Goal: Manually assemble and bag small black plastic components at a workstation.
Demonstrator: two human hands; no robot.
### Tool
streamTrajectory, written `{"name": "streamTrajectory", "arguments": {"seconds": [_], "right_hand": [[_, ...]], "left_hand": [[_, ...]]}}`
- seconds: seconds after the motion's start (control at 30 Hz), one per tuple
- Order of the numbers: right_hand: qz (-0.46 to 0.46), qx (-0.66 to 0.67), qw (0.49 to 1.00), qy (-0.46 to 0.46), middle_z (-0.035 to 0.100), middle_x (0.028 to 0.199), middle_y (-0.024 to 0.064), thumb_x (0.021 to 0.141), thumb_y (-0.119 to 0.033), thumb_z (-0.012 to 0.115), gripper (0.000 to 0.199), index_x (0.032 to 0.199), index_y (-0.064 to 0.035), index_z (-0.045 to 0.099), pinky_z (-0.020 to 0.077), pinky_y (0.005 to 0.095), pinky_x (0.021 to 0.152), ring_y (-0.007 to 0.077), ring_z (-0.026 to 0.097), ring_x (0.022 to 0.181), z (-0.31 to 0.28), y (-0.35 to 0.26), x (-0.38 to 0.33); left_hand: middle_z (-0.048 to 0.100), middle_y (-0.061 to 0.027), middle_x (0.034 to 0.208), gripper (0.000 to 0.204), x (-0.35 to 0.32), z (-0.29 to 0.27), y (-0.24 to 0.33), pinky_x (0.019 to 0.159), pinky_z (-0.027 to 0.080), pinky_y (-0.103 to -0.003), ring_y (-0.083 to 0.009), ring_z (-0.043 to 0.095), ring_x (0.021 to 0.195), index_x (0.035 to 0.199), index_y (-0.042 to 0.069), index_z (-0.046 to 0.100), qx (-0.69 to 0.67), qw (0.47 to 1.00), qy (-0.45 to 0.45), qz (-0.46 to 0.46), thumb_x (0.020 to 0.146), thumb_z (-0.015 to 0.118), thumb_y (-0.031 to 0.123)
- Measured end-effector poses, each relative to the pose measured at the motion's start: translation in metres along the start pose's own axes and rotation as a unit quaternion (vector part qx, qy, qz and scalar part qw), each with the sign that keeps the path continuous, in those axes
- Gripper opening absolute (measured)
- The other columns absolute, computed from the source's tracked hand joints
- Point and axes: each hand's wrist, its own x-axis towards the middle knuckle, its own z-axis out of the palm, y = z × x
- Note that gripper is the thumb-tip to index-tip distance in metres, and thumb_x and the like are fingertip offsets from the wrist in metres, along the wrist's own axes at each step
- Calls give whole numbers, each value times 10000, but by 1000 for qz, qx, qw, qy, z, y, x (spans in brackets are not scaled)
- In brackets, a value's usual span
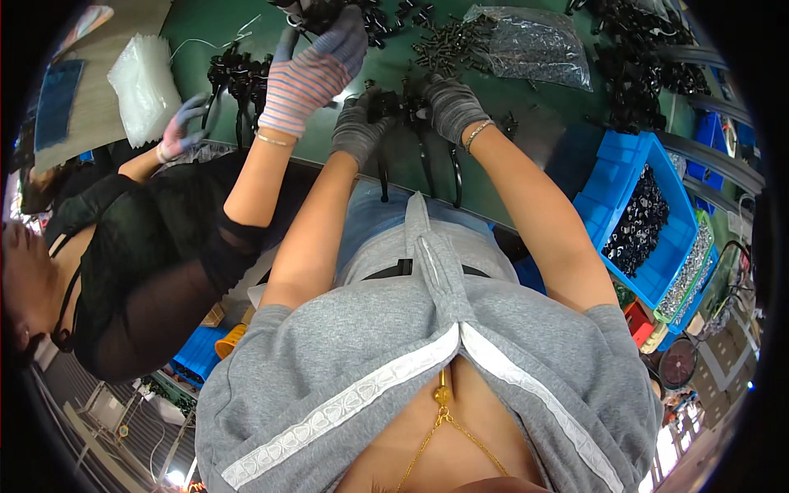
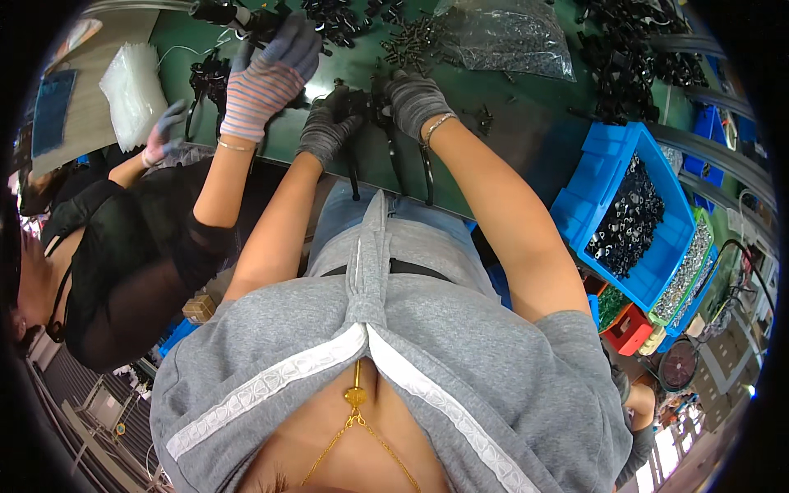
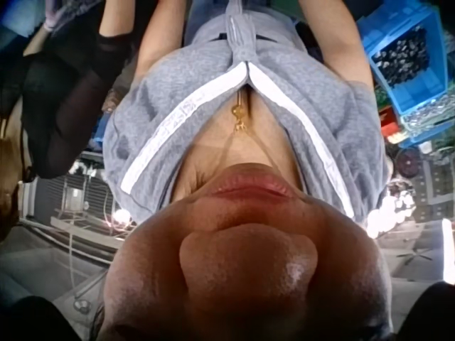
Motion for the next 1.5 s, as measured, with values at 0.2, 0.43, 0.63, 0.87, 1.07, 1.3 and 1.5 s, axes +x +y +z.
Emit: {"name": "streamTrajectory", "arguments": {"seconds": [0.2,0.43,0.63,0.87,1.07,1.3,1.5], "right_hand": [[47,68,995,48,585,1228,194,850,-339,685,398,1163,-96,642,459,463,958,365,584,1126,8,1,4],[42,82,973,213,584,1254,147,854,-269,659,427,1260,-150,601,446,427,1000,340,555,1170,-30,22,84],[38,-71,982,170,614,1197,129,810,-181,648,406,1214,-150,614,477,430,947,334,603,1079,-28,15,131],[48,409,872,265,695,1052,115,832,-144,713,389,1194,-51,608,525,371,817,252,656,925,-5,25,60],[58,519,837,162,688,970,59,870,-210,725,412,1227,-47,601,517,272,710,118,626,807,4,68,-40],[-19,668,741,64,683,928,41,872,-243,733,392,1190,-36,635,450,139,601,34,590,728,-19,46,-84],[93,588,785,171,697,1066,119,840,-302,757,461,1198,-34,647,532,290,828,165,660,984,6,32,-82]], "left_hand": [[601,-145,1174,645,-22,-30,43,965,487,-368,-287,616,1094,1336,88,529,21,999,10,40,748,787,139],[526,-156,1221,683,-22,-31,33,992,471,-378,-309,557,1120,1344,157,543,45,998,-5,37,717,816,159],[471,-174,1254,682,-24,-29,26,997,468,-371,-330,532,1139,1348,162,544,24,999,-34,34,722,814,163],[472,-185,1279,686,-33,-31,15,1036,448,-378,-345,517,1181,1340,150,543,-64,998,-22,1,713,819,175],[495,-188,1282,635,-52,-36,68,994,469,-399,-351,553,1133,1330,137,546,135,984,70,90,754,797,231],[663,-131,1105,452,-51,5,124,924,485,-361,-274,625,1022,1262,75,595,-75,969,-206,114,891,692,314],[665,-66,973,334,-63,23,159,870,494,-324,-170,596,934,1193,84,635,-226,941,-239,-77,933,657,293]]}}
